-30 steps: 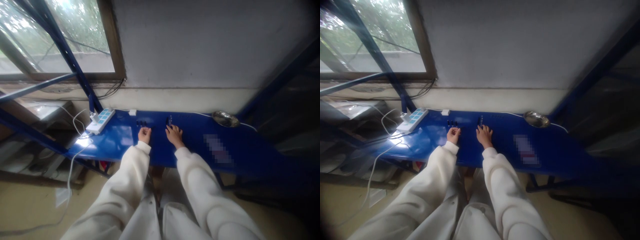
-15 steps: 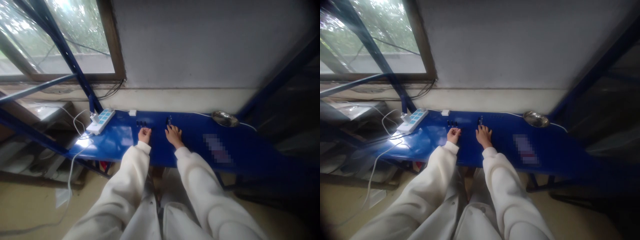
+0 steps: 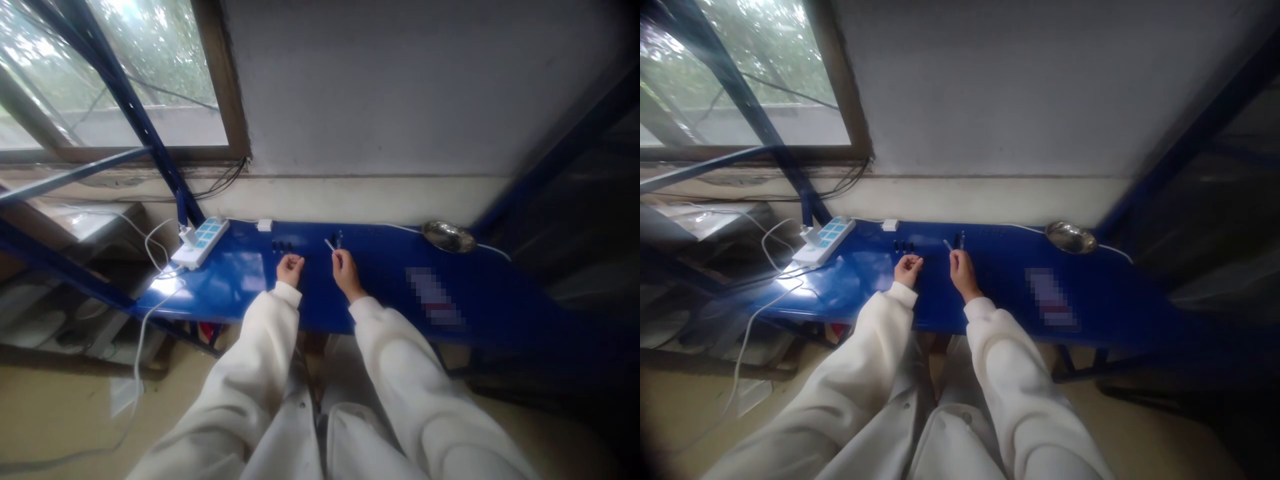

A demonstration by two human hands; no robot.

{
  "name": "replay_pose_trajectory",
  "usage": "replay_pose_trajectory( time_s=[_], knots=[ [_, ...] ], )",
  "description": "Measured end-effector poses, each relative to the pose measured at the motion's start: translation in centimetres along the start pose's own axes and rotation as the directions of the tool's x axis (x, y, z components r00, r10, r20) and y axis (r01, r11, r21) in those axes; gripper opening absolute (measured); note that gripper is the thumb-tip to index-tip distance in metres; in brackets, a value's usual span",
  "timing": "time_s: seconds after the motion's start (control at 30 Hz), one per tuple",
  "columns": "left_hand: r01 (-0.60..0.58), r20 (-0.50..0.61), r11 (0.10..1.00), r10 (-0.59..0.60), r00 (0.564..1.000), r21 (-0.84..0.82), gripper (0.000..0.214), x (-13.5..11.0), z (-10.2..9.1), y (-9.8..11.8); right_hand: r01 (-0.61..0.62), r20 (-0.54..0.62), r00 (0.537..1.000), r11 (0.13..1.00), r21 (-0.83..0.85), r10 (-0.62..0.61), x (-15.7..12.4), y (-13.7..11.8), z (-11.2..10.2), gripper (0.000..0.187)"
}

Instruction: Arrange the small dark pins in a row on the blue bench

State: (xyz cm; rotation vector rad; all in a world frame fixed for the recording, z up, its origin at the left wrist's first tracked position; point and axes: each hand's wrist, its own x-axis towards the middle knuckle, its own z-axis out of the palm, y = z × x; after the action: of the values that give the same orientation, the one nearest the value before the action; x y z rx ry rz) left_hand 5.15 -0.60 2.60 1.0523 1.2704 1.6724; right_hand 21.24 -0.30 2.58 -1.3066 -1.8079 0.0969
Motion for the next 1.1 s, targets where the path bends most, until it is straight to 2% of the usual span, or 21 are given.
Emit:
replay_pose_trajectory(
  time_s=[0.13,0.27,0.53,0.8,1.1],
  knots=[
    [-0.027,0.015,0.999,0.026,1.000,0.038,0.024,-0.03,-0.11,0.05,0.075,0.053,0.996,0.997,-0.004,-0.074,-0.23,-0.17,0.15,0.032],
    [-0.027,-0.015,0.999,0.027,1.000,0.019,0.026,-0.01,-0.11,0.13,0.164,0.100,0.982,0.986,-0.019,-0.161,-0.29,-0.28,0.19,0.031],
    [-0.044,-0.020,0.999,0.044,0.999,-0.011,0.028,0.25,-0.21,-0.23,0.357,-0.041,0.934,0.933,0.050,-0.356,-0.35,-0.09,0.43,0.021],
    [-0.065,-0.023,0.998,0.065,0.998,0.007,0.031,0.18,-0.28,-0.13,0.350,-0.028,0.937,0.933,0.082,-0.349,-0.37,-0.16,0.32,0.021],
    [-0.042,0.064,0.999,0.043,0.997,-0.019,0.044,0.07,-0.28,0.09,0.346,-0.045,0.938,0.933,0.097,-0.343,-0.41,-0.05,0.48,0.020]
  ],
)
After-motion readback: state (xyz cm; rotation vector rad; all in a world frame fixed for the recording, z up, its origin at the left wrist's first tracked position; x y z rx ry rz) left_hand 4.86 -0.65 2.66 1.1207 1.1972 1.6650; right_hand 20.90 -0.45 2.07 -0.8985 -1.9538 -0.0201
